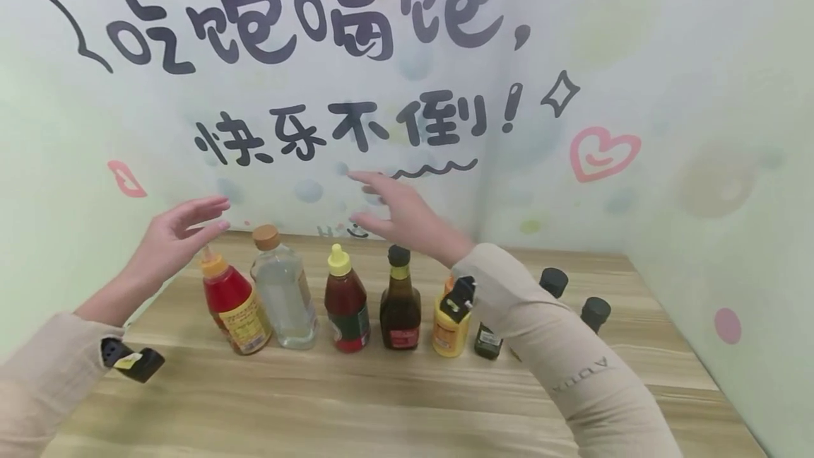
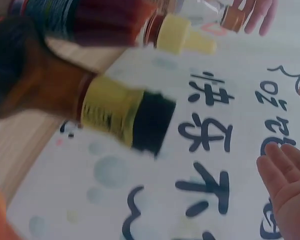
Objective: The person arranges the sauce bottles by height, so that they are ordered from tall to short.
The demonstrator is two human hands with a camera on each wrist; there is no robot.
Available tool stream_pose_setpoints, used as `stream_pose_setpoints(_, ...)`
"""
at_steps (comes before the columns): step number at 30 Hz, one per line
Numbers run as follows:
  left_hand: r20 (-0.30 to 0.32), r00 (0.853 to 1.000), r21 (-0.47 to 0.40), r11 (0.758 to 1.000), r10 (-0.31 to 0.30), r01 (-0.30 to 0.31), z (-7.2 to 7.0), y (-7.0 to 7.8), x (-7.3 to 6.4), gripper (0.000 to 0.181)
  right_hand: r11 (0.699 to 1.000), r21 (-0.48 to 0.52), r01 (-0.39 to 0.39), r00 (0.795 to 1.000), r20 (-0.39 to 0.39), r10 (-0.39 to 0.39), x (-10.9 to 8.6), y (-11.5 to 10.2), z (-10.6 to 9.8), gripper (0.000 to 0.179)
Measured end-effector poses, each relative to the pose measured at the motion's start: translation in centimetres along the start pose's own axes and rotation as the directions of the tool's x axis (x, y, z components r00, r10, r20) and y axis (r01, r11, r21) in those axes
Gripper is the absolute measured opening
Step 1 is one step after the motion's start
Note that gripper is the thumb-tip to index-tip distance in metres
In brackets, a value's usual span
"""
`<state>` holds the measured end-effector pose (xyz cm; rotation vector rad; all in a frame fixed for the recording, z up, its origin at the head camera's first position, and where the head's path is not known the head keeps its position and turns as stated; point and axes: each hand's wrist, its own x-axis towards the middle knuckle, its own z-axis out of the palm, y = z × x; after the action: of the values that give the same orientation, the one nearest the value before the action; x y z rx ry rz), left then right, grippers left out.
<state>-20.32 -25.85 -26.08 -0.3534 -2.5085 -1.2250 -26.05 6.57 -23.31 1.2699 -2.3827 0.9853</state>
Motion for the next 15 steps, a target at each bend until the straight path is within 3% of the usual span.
stream_pose_setpoints(4,-0.003,1.0,0.001,1.0,-0.015,0.015,0.2,-0.7,0.2,0.049,0.989,0.15,0.007,1.0,0.003,-0.007,1.5,-0.5,2.1,0.054)
stream_pose_setpoints(9,-0.011,0.999,-0.003,0.999,-0.037,0.037,0.1,-1.5,0.2,0.048,0.967,0.254,-0.001,1.0,0.027,-0.006,3.3,-1.3,4.6,0.053)
stream_pose_setpoints(15,0.056,0.997,-0.029,0.998,-0.057,0.058,0.4,-3.1,-0.1,0.049,0.94,0.332,-0.082,0.995,0.084,0.057,4.7,-2.1,7.5,0.051)
